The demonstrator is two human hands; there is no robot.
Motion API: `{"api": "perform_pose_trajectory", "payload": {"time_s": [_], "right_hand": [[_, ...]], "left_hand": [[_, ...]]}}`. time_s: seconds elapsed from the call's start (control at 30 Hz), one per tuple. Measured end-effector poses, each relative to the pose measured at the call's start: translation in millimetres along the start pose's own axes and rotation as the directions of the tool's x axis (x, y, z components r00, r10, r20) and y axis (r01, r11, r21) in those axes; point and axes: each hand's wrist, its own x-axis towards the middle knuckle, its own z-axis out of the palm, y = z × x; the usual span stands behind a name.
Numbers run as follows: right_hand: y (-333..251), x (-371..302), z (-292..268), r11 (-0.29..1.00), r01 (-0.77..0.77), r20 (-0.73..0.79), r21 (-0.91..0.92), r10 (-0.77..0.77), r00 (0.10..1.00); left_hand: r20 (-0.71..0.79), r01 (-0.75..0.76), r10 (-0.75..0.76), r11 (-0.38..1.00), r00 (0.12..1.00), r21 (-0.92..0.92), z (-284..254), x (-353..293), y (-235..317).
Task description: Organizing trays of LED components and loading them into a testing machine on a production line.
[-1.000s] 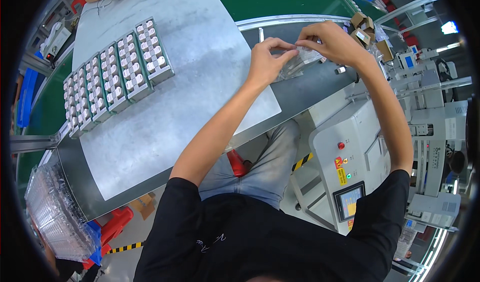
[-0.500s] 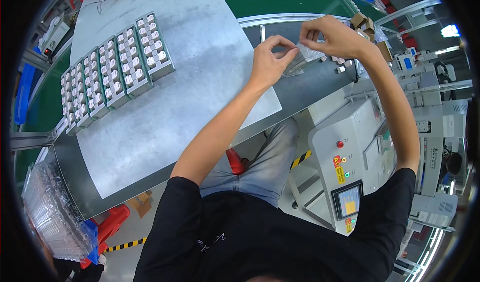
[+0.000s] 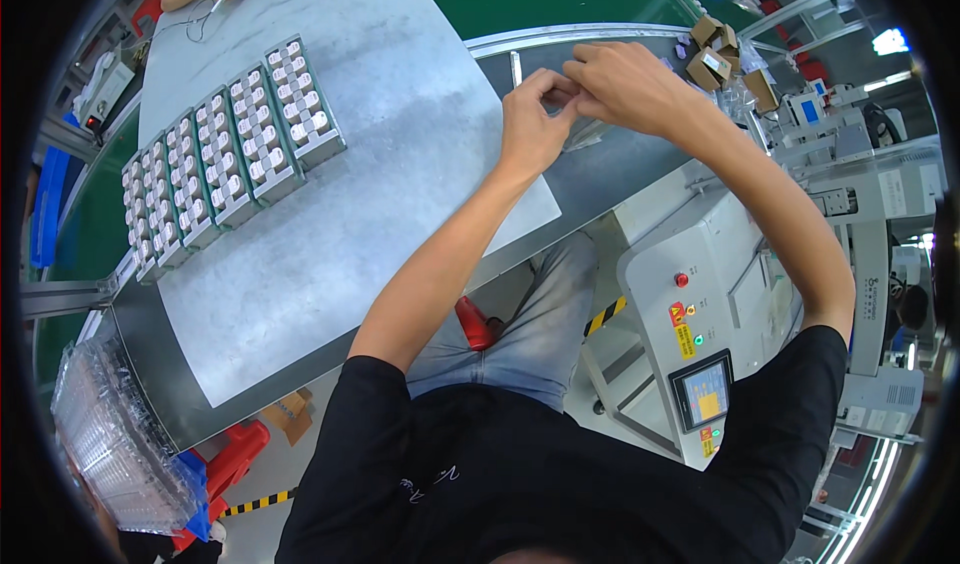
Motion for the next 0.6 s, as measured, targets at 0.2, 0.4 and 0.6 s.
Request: {"api": "perform_pose_trajectory", "payload": {"time_s": [0.2,0.4,0.6], "right_hand": [[21.5,-9.1,18.4,0.821,-0.374,0.037,0.432,0.398,0.917],[117.1,-63.0,34.5,0.781,-0.5,-0.15,0.373,0.583,0.799],[160.3,-97.0,63.9,0.746,-0.542,-0.264,0.387,0.653,0.71]], "left_hand": [[0.003,-0.138,0.139,0.981,0.99,0.14,-2.1,-1.6,5.3],[0.024,-0.117,0.115,0.989,0.993,0.086,-6.4,-2.4,2.5],[0.043,-0.1,0.097,0.991,0.994,0.088,-4.5,-2.2,1.0]]}}
